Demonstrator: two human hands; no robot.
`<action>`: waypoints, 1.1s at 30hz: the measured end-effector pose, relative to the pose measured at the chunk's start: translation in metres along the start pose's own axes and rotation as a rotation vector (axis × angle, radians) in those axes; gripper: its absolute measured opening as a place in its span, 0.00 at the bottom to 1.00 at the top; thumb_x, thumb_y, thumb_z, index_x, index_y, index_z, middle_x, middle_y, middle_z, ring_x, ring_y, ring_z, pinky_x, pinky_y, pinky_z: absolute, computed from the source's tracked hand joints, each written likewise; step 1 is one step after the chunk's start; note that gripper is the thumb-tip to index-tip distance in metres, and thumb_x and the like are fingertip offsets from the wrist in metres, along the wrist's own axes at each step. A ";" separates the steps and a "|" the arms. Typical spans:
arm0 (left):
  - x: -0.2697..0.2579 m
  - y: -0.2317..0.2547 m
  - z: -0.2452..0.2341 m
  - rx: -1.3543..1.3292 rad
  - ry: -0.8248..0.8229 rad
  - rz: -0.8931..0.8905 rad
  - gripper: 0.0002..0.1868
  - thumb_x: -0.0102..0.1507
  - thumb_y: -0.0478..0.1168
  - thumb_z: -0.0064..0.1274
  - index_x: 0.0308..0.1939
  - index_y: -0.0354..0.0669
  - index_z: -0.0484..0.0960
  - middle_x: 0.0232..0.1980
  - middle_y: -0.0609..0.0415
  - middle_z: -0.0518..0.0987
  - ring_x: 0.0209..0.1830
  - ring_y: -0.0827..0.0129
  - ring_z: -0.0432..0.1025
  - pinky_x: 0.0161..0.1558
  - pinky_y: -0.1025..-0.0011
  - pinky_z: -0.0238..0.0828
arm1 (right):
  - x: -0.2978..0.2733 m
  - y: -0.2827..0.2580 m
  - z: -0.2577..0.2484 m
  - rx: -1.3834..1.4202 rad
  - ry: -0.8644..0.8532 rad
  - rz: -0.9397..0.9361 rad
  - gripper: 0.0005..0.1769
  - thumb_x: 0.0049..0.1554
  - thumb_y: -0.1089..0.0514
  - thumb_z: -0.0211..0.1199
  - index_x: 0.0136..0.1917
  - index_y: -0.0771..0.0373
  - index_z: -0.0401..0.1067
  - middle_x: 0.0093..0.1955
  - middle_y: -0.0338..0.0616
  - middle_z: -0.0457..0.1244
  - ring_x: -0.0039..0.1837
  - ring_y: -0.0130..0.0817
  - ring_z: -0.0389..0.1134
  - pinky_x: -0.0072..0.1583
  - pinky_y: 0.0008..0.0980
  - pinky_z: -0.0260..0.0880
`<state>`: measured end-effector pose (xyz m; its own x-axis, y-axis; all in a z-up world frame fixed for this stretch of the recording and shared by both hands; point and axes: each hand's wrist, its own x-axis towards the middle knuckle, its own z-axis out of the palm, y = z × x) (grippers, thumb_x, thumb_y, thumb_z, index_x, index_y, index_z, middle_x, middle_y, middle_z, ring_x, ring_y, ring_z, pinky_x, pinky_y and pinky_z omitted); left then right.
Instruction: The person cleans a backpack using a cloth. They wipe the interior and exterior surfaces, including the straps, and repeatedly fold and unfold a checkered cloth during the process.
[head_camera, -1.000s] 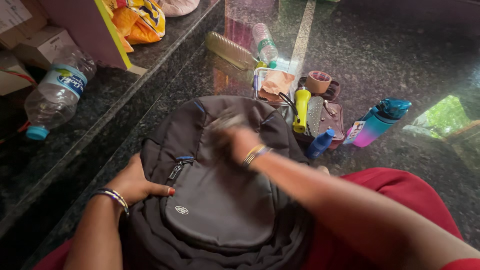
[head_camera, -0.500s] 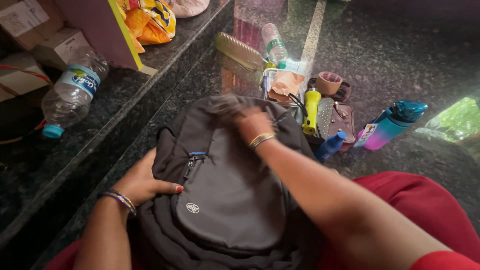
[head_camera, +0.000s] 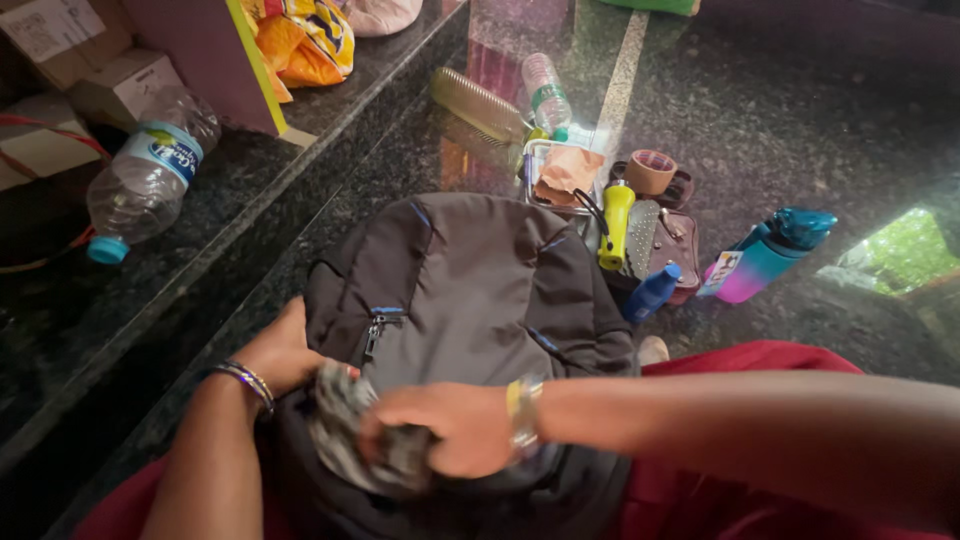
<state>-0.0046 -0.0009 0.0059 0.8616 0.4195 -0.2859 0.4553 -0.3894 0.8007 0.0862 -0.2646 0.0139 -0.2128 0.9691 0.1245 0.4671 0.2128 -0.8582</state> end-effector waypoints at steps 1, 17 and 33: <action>-0.003 0.000 0.000 0.066 0.003 -0.048 0.66 0.39 0.34 0.81 0.74 0.36 0.54 0.74 0.43 0.66 0.76 0.60 0.60 0.72 0.66 0.56 | -0.011 0.001 -0.009 0.057 -0.164 0.017 0.29 0.45 0.64 0.53 0.61 0.63 0.70 0.61 0.51 0.67 0.66 0.47 0.69 0.69 0.40 0.68; -0.002 0.003 0.003 -0.002 -0.021 -0.062 0.58 0.40 0.35 0.79 0.71 0.39 0.64 0.69 0.47 0.76 0.70 0.61 0.69 0.70 0.65 0.61 | -0.061 0.056 -0.094 -1.004 -0.508 0.960 0.29 0.40 0.57 0.65 0.58 0.58 0.74 0.51 0.54 0.71 0.56 0.51 0.73 0.55 0.50 0.72; 0.002 0.002 0.001 0.258 0.000 -0.006 0.68 0.36 0.57 0.80 0.72 0.35 0.60 0.71 0.41 0.71 0.73 0.56 0.65 0.69 0.64 0.62 | -0.048 0.074 -0.158 -1.035 -0.065 1.061 0.27 0.46 0.54 0.65 0.61 0.59 0.74 0.59 0.54 0.69 0.60 0.51 0.71 0.60 0.45 0.73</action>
<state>-0.0020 -0.0013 0.0063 0.8585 0.4225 -0.2905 0.5028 -0.5829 0.6383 0.2664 -0.2758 0.0231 0.5861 0.7237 -0.3643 0.8081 -0.5544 0.1988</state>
